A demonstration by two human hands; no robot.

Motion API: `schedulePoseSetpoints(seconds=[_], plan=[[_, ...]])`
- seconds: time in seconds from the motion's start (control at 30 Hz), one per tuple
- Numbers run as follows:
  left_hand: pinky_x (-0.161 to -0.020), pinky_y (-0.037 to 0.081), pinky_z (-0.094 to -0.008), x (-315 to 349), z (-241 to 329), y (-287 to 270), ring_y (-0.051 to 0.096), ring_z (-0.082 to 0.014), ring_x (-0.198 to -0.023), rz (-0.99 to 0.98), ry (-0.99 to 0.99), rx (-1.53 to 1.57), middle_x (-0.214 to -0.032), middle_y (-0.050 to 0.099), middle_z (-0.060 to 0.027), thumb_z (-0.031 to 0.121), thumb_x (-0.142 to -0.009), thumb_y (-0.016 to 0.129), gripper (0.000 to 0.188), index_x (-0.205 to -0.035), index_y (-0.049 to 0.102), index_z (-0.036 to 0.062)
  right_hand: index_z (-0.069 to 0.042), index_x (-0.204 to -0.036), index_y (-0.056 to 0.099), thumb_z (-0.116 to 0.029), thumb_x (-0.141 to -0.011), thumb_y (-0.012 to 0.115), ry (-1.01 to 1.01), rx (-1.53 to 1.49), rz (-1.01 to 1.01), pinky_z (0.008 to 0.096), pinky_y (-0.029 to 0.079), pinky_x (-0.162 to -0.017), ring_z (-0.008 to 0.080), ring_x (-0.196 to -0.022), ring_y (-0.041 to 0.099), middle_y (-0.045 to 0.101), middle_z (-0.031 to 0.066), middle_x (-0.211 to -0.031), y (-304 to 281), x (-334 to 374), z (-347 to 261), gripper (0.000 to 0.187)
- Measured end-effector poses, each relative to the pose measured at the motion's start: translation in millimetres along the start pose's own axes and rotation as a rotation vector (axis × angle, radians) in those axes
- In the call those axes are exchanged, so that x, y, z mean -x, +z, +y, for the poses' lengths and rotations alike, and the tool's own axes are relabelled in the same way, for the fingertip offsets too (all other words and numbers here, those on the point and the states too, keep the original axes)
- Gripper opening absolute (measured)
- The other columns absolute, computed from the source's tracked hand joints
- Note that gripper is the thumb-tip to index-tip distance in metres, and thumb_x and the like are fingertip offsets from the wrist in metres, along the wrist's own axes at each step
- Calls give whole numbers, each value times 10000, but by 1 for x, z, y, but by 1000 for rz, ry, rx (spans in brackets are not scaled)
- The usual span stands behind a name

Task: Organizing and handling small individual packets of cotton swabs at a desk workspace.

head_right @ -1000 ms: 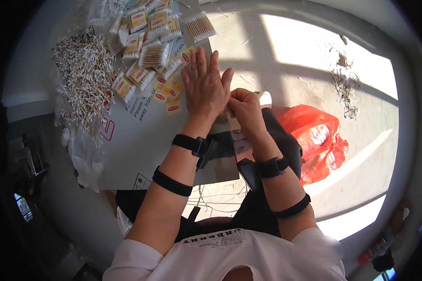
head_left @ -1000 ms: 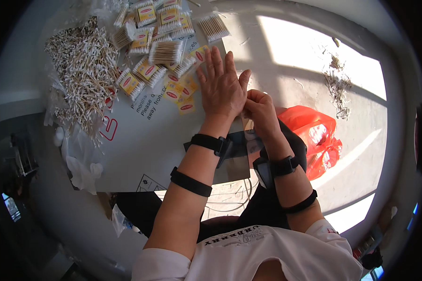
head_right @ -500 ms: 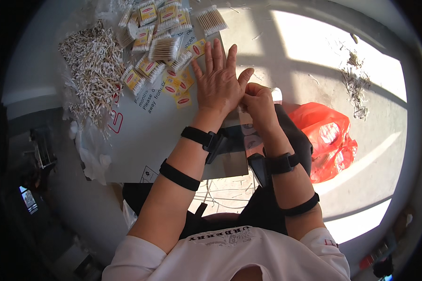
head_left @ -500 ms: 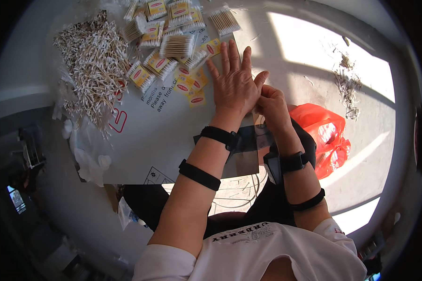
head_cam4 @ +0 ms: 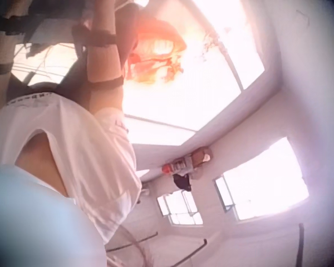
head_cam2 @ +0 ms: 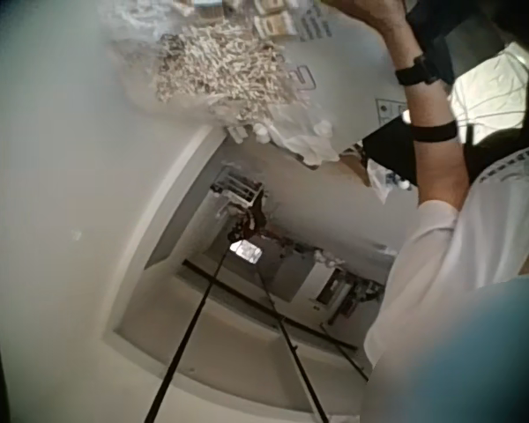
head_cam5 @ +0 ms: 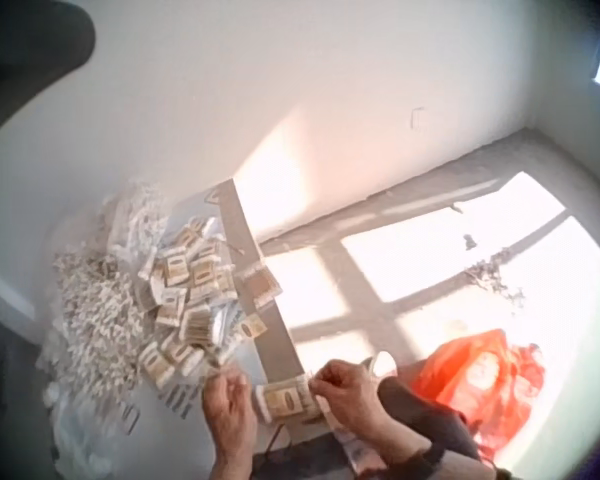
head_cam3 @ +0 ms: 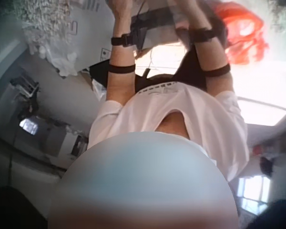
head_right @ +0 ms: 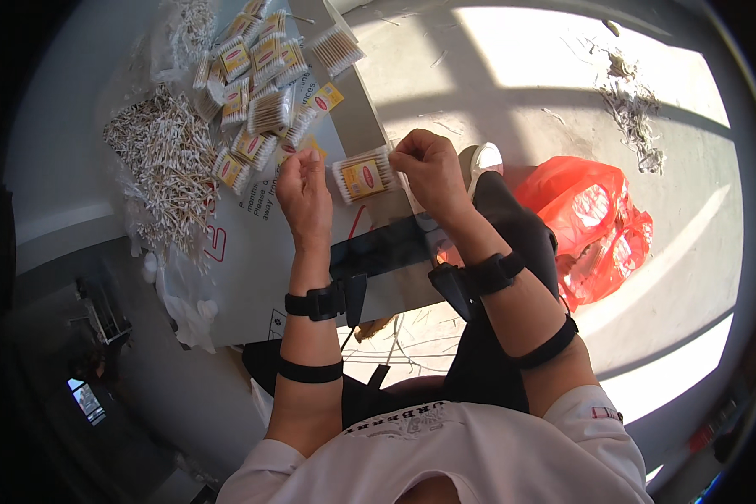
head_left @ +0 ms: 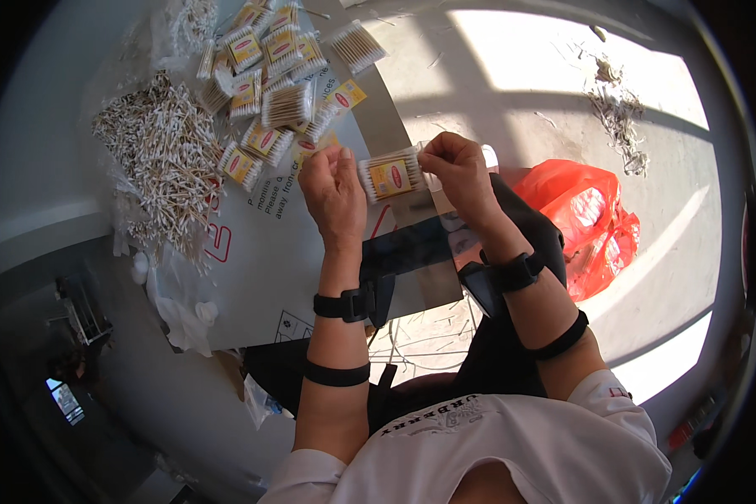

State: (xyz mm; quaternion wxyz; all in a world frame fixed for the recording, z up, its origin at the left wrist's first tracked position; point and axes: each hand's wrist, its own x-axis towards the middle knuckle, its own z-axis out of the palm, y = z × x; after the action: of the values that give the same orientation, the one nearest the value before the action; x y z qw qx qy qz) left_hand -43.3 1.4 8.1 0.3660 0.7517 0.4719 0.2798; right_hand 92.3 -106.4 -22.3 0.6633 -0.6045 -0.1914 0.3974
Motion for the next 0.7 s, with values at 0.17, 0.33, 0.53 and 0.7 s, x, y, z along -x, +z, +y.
schedulePoseSetpoints(seconds=[0.17,0.33,0.53,0.7], plan=[[-745,464,-290,16,9,1,569,-163,-824,-75,124,-99,-950,598,-96,196,-867,642,254,-994,583,-17,18,-746,584,-26,-804,637,-30,-181,-2,215,425,-598,65,-633,521,587,16,-679,5,3,-3,90],[-699,469,-231,35,53,11,565,-85,-781,-48,-147,562,-900,631,-39,106,-826,692,225,-982,602,-29,-16,-827,605,-71,-855,624,171,-555,-50,226,454,-641,84,-671,556,607,17,-746,-2,4,-5,64],[-660,454,-268,51,75,28,550,-178,-769,140,358,230,-917,571,-74,89,-736,761,302,-974,590,16,-2,-885,593,-34,-895,552,193,-786,-120,280,522,-717,132,-744,605,621,44,-840,-2,3,-5,52],[-699,455,-309,50,78,34,552,-228,-803,156,424,175,-919,570,-93,88,-711,781,339,-981,589,15,33,-933,576,9,-895,506,203,-836,-140,283,519,-732,154,-773,609,618,86,-870,-4,2,-3,84]])
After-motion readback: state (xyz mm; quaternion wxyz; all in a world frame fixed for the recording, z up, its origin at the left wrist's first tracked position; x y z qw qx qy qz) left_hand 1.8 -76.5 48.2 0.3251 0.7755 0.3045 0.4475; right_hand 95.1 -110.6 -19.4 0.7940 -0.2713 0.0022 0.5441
